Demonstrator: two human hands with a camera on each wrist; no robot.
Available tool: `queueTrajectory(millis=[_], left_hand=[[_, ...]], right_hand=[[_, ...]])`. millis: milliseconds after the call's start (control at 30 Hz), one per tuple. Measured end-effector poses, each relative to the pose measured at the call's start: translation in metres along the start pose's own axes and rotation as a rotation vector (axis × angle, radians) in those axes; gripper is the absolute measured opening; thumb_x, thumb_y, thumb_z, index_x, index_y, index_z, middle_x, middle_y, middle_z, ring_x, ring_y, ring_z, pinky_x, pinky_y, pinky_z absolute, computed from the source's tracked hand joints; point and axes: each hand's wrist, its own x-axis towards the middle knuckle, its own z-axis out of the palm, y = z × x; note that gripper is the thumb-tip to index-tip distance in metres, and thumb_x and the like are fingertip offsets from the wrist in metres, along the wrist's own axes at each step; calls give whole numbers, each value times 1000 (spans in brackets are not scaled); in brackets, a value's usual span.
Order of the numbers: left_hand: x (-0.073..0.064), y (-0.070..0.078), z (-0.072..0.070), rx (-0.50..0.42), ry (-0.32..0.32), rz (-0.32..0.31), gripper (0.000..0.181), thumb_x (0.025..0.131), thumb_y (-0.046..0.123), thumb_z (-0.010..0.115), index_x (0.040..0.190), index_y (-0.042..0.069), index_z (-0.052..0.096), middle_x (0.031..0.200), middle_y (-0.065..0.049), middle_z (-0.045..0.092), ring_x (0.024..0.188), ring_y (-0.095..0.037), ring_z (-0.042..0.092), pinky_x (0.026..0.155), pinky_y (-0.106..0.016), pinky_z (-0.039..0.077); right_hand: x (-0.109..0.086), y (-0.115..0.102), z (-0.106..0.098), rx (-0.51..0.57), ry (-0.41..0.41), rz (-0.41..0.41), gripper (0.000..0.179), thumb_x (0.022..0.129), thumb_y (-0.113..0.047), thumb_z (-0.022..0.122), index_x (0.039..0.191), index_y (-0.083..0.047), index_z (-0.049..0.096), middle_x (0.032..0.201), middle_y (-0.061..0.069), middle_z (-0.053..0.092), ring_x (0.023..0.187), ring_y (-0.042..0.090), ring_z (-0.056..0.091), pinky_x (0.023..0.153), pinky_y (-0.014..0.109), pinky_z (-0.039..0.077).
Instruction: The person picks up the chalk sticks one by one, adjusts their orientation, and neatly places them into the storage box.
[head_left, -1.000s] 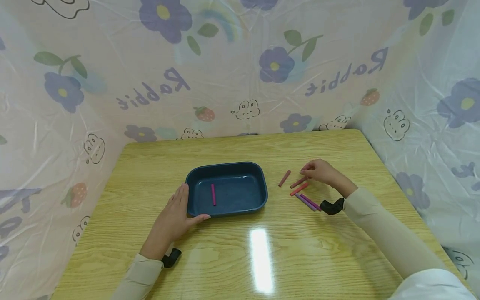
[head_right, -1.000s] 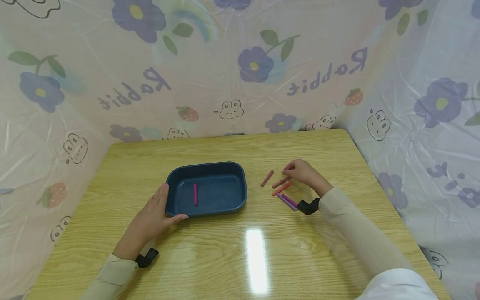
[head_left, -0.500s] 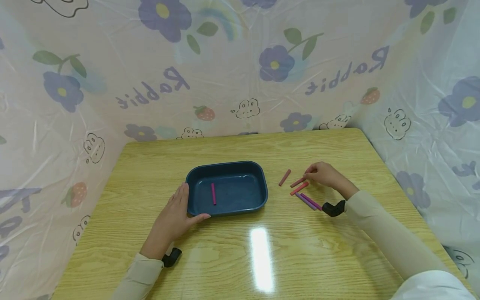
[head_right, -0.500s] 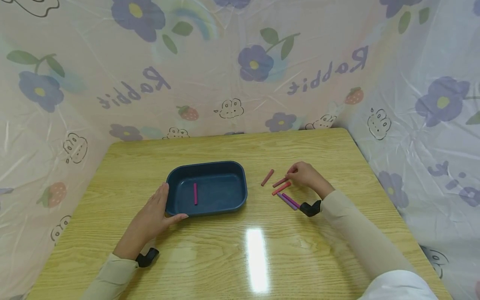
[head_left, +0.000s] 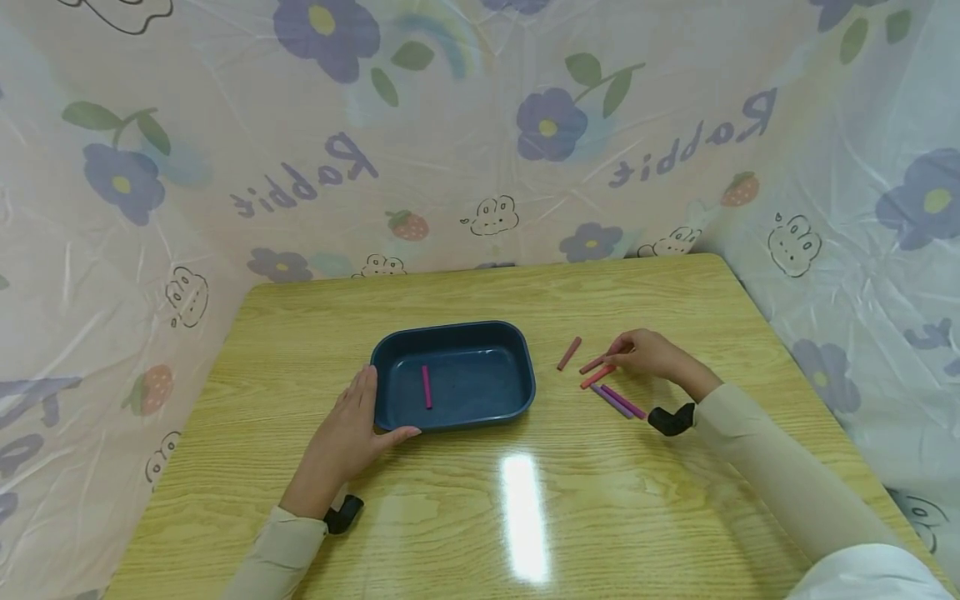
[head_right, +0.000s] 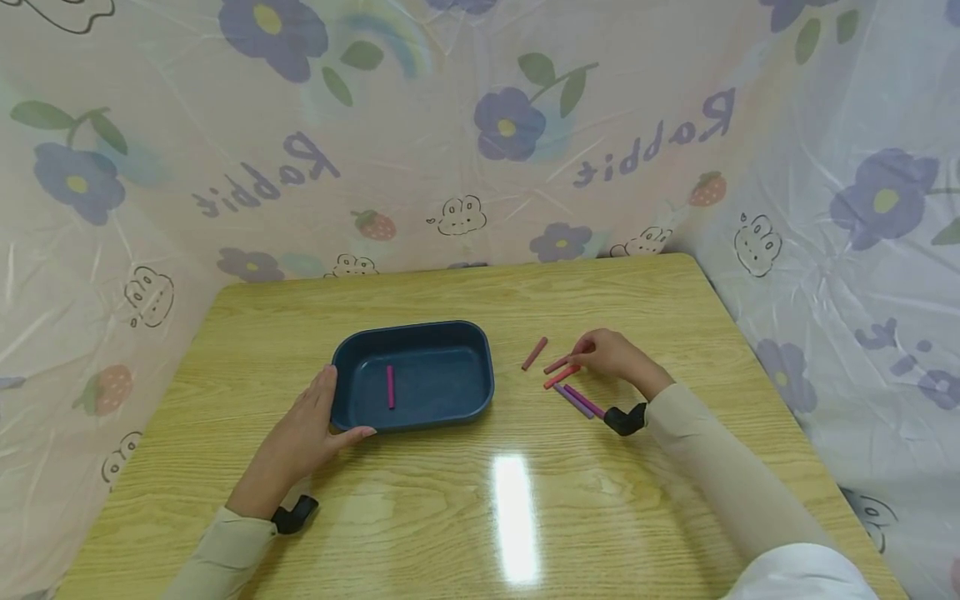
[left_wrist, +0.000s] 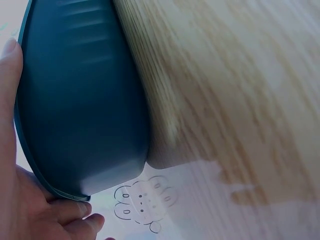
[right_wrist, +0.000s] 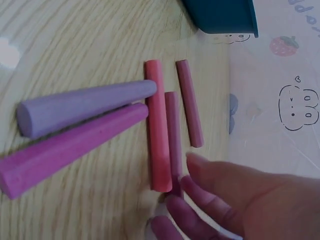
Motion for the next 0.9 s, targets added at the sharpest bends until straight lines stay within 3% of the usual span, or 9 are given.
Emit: queueTrajectory(millis=[200,500,900], left_hand=[[0,-1,0,-1,6,3,118,73,81,42,148,1,1,153,-17,6,140,-30,8,110,-48,15],[-1,-1,0,6,3,1,118,73,81,42,148,0,1,153,-17,6,140,-30,8,110,-49,15],[0,-1,1,0,16,7,117,73,81,42,148,1,2,153,-18,8,140,-30,9,110,-49,16]], right_hand=[[-1,2,1,-21,-54,-88,14,90,-16,63,95,-4,67,91,6,64,78,21,52,67,32,42],[4,11,7,-34,-47,-195,14,86,-14,67,94,-2,67,86,5,61,73,18,49,66,32,42],[4,27,5,-41,-62,-215,10,86,-19,68,86,-10,64,83,2,54,72,17,44,65,30,38]])
